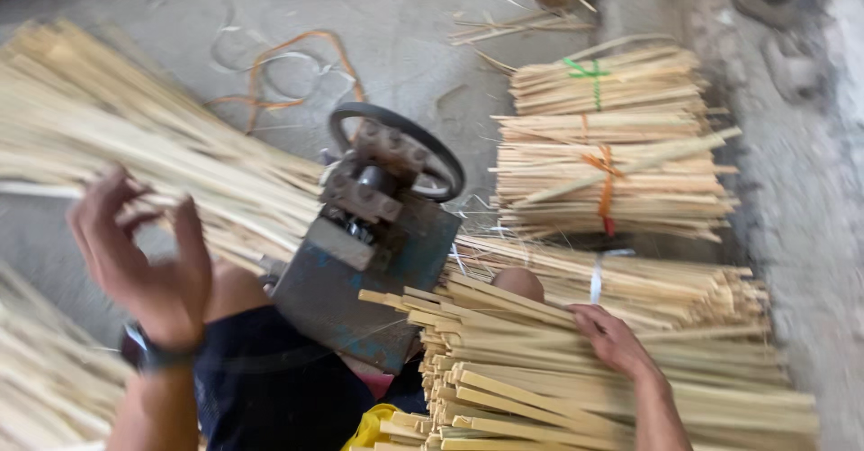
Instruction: The person feeds long bamboo strips through a grinding machine to smooth or shape them. They handle the strips by hand, guiding them through the machine and stacking the processed pieces into bundles on the floor.
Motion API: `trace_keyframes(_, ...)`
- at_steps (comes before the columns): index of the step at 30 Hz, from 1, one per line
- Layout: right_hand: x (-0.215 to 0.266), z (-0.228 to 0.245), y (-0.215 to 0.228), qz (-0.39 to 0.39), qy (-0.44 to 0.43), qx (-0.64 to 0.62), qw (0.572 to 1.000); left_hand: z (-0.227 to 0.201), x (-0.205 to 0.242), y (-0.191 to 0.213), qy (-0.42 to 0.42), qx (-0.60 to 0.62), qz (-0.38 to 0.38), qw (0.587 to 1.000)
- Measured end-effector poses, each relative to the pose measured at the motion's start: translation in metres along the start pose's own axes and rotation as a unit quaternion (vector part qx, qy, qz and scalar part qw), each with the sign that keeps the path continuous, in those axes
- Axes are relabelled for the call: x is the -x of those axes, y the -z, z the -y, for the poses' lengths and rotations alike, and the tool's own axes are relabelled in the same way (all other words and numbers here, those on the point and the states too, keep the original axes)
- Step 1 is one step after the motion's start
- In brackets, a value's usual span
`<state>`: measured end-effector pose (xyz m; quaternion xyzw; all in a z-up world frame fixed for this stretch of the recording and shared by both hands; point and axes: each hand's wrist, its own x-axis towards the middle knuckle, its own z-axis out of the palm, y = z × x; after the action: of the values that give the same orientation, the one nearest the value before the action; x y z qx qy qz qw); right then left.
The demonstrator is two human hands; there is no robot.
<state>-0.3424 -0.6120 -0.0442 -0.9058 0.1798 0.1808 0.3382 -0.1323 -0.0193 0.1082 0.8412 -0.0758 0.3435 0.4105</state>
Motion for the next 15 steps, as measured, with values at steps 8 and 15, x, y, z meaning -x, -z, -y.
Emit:
trace_keyframes(8, 0.019, 0.073, -0.021, 0.039, -0.152, 0.101, 0.982, -0.173, 0.086, -0.100, -0.290, 0.076, 0.422, 0.856)
trace_keyframes(15, 0.080, 0.102, -0.030, 0.055, -0.180, 0.133, 0.973, -0.160, 0.122, -0.104, -0.095, -0.099, 0.816, 0.562)
